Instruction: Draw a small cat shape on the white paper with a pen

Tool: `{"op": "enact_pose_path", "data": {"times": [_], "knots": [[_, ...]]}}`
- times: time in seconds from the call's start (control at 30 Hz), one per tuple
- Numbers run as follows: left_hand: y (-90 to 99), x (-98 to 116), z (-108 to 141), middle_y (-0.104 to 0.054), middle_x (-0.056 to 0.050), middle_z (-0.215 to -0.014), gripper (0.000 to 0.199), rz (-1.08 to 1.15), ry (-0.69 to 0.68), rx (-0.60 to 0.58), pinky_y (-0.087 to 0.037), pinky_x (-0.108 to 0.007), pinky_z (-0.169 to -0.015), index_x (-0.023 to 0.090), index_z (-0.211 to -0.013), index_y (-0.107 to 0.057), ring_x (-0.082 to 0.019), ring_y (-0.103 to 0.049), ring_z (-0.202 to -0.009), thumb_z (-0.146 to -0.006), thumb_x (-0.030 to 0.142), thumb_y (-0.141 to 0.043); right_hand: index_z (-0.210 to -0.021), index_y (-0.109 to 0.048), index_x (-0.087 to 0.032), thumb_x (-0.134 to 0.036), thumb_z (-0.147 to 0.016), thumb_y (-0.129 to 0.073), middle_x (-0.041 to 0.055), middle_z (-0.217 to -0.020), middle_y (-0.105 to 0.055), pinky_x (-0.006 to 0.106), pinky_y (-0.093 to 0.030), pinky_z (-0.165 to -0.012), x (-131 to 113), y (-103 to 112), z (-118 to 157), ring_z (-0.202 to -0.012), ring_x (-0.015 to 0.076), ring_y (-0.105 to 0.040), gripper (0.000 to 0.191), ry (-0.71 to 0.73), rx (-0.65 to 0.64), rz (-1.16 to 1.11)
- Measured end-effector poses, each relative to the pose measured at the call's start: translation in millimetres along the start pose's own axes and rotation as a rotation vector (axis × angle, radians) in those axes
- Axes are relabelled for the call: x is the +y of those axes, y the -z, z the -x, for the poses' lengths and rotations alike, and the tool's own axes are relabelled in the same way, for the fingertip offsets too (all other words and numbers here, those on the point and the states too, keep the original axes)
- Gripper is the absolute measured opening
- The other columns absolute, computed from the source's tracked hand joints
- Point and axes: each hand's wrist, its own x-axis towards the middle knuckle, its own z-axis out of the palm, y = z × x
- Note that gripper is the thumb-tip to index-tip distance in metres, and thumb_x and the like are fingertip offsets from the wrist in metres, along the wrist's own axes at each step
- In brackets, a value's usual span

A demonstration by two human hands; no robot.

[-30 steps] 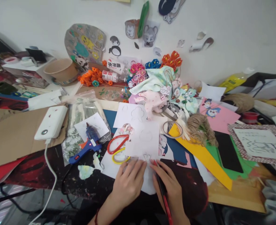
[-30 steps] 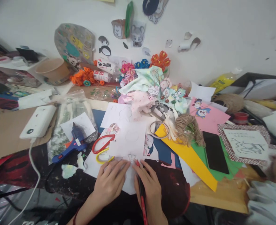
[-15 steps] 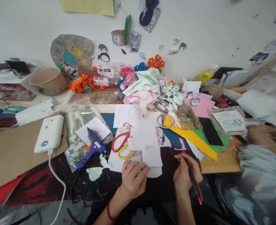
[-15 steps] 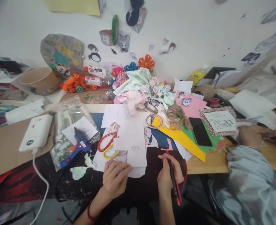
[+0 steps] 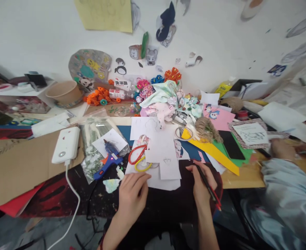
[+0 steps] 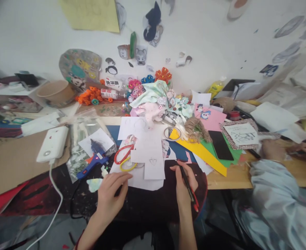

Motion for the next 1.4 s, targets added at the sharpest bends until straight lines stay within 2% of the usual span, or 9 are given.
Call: {"op": "enact_pose_path", "data": {"times": [0.13, 0.33, 0.43, 0.5, 0.57, 0.67, 0.77, 0.87, 1.4], "knots": [[-22.6, 25.7, 0.9, -0.076, -0.004, -0.089, 0.022, 0.070, 0.032, -0.097, -0.047, -0.030, -0.072, 0.021, -0.105, -0.071, -0.016, -0.067, -0.077, -0.094, 0.011, -0.055, -0.113, -0.072, -0.018, -0.029, -0.093, -0.066, 0.0042, -0.084, -0.080, 0.040, -0.056, -0.093, -5.5, 0.8, -9.7, -0.095, 0.0243, -0.074, 0.023, 0.110, -0.236, 0.124], [-48.6, 50.6, -13.8, -0.067, 0.003, -0.065, 0.012, 0.248, 0.221, -0.250, -0.044, -0.021, -0.053, 0.019, -0.099, -0.071, -0.011, -0.059, -0.054, -0.092, 0.028, -0.068, -0.137, -0.063, -0.021, -0.010, -0.097, -0.056, 0.0094, -0.114, -0.077, 0.039, -0.057, -0.095, -22.5, -10.9, -35.6, -0.107, 0.0245, -0.072, 0.042, 0.782, -0.482, 0.229], [-53.8, 54.7, -22.5, -0.061, 0.008, -0.054, 0.007, 0.345, 0.338, -0.316, -0.039, -0.017, -0.044, 0.019, -0.083, -0.067, -0.007, -0.051, -0.044, -0.088, 0.021, -0.070, -0.150, -0.050, -0.022, -0.006, -0.098, -0.050, 0.0093, -0.121, -0.076, 0.040, -0.056, -0.095, -29.1, -14.4, -39.4, -0.117, 0.0260, -0.069, 0.055, 0.980, -0.599, 0.236], [-53.3, 51.0, -26.2, -0.061, 0.007, -0.053, 0.016, 0.375, 0.409, -0.302, -0.039, -0.016, -0.043, 0.018, -0.072, -0.063, -0.006, -0.052, -0.044, -0.087, 0.019, -0.069, -0.153, -0.045, -0.027, -0.006, -0.098, -0.049, 0.0081, -0.127, -0.074, 0.040, -0.055, -0.097, -26.0, -15.0, -40.7, -0.120, 0.0239, -0.068, 0.059, 0.919, -0.611, 0.166], [-51.1, 43.4, -28.1, -0.059, 0.006, -0.053, 0.017, 0.371, 0.475, -0.237, -0.040, -0.016, -0.044, 0.017, -0.071, -0.062, -0.007, -0.053, -0.045, -0.088, 0.019, -0.066, -0.154, -0.041, -0.028, -0.014, -0.098, -0.056, 0.0094, -0.135, -0.068, 0.044, -0.053, -0.102, -17.4, -14.8, -43.4, -0.126, 0.0246, -0.064, 0.060, 0.713, -0.616, 0.138], [-50.8, 31.8, -29.1, -0.066, 0.002, -0.064, 0.011, 0.346, 0.545, -0.105, -0.047, -0.018, -0.048, 0.017, -0.084, -0.067, -0.009, -0.060, -0.052, -0.091, 0.024, -0.062, -0.156, -0.036, -0.025, -0.035, -0.093, -0.069, 0.0122, -0.151, -0.054, 0.050, -0.047, -0.110, -1.8, -15.4, -49.8, -0.140, 0.0289, -0.050, 0.072, 0.482, -0.779, 0.232], [-57.9, 27.5, -30.4, -0.071, -0.001, -0.075, 0.012, 0.317, 0.563, -0.023, -0.052, -0.020, -0.058, 0.017, -0.091, -0.070, -0.011, -0.066, -0.063, -0.092, 0.027, -0.063, -0.159, -0.031, -0.023, -0.043, -0.092, -0.069, 0.0115, -0.159, -0.044, 0.051, -0.040, -0.117, 7.3, -18.5, -55.2, -0.147, 0.0288, -0.041, 0.080, 0.546, -0.967, 0.336], [-66.9, 28.5, -32.2, -0.071, 0.000, -0.073, 0.011, 0.286, 0.561, -0.008, -0.050, -0.019, -0.058, 0.018, -0.088, -0.071, -0.011, -0.065, -0.064, -0.092, 0.027, -0.065, -0.157, -0.035, -0.019, -0.044, -0.093, -0.065, 0.0101, -0.162, -0.040, 0.051, -0.035, -0.120, 8.5, -22.5, -57.3, -0.150, 0.0274, -0.035, 0.075, 0.618, -1.038, 0.459], [-74.5, 29.6, -31.7, -0.066, 0.002, -0.068, 0.014, 0.244, 0.539, -0.029, -0.045, -0.017, -0.051, 0.019, -0.087, -0.070, -0.007, -0.057, -0.054, -0.095, 0.026, -0.062, -0.154, -0.042, -0.012, -0.042, -0.090, -0.064, 0.0067, -0.162, -0.036, 0.048, -0.041, -0.116, 7.2, -27.2, -55.8, -0.149, 0.0273, -0.038, 0.074, 0.720, -1.029, 0.632]]}}
